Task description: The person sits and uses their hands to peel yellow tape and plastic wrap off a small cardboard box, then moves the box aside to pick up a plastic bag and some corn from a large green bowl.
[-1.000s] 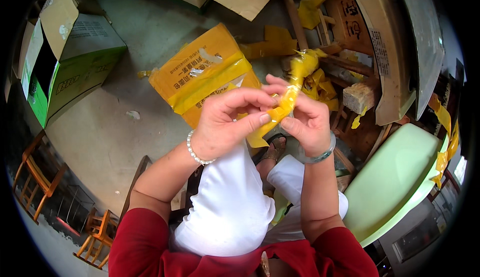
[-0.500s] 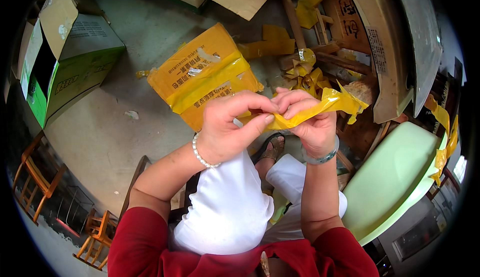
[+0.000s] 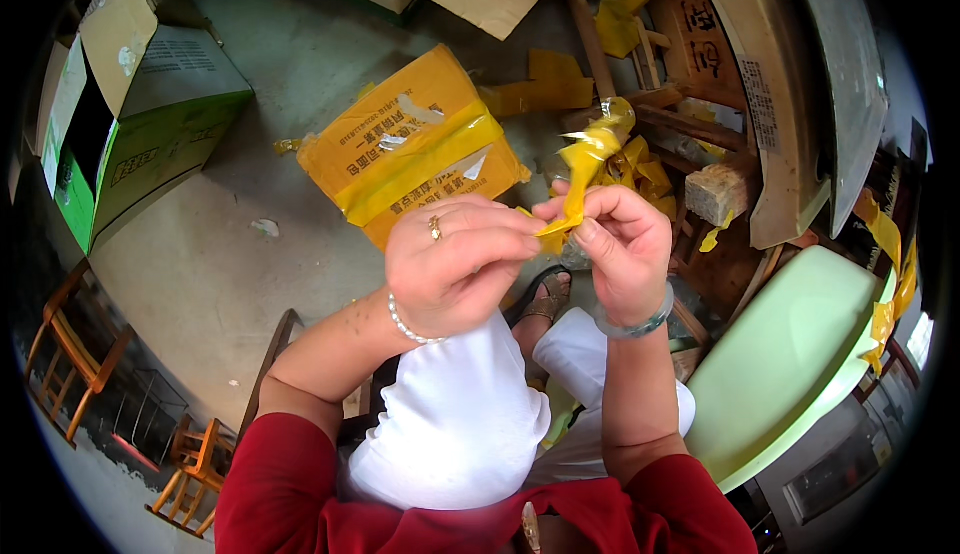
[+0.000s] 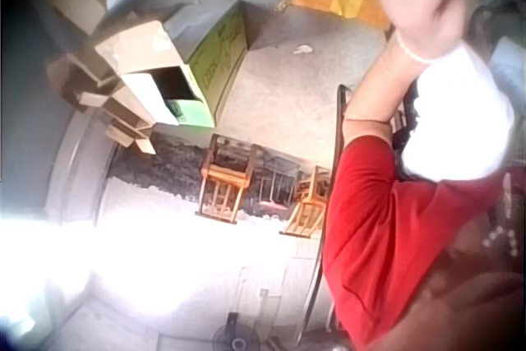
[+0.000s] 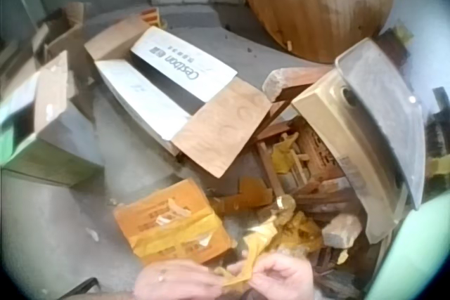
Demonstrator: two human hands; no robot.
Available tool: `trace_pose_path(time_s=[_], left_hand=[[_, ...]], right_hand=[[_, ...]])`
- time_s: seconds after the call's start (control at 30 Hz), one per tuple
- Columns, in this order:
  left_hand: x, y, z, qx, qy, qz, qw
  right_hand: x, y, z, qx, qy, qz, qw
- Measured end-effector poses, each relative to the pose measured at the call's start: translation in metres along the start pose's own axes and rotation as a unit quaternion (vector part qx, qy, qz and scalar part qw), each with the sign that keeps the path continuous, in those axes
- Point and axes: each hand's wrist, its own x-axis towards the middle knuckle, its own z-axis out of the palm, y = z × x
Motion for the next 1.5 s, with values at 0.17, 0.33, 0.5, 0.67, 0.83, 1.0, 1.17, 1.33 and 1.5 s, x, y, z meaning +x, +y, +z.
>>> trace_pose_path(time_s=[0.17,0.33,0.5,0.67,0.83,1.0,1.17,1.33,1.5], left_hand=[[0.005,0.014,0.009,-0.030,0.027,-0.268,0.963],[0.014,-0.009,-0.007,-0.049,-0.056,-0.269,0.960],[0.018,0.000,0.001,-0.097,-0.212,-0.421,0.877],[0.012,-0.005,0.005,-0.201,-0.170,-0.454,0.851],[0.005,-0.005,0.011,-0.093,-0.118,-0.333,0.931],[0.002,-0.014,0.017,0.091,-0.033,-0.048,0.994],[0.004,-0.014,0.006,0.119,0.008,-0.029,0.992],[0.004,-0.013,0.010,-0.085,-0.070,-0.353,0.929],[0.003,-0.012,0.012,-0.208,-0.130,-0.468,0.849]], right_hand=[[0.002,0.006,-0.008,-0.022,0.027,-0.113,0.993],[-0.003,0.007,-0.011,-0.117,0.030,-0.111,0.986],[-0.006,0.006,-0.009,-0.218,0.060,-0.107,0.968],[-0.006,0.007,-0.007,-0.242,0.065,-0.119,0.961],[-0.005,0.007,0.000,-0.240,0.073,-0.092,0.964],[-0.008,0.015,0.007,-0.200,0.100,-0.062,0.973],[-0.006,0.013,0.008,-0.161,0.137,-0.053,0.976],[-0.011,0.016,0.005,-0.143,0.095,-0.054,0.984],[-0.010,0.015,0.004,-0.208,0.096,-0.073,0.971]])
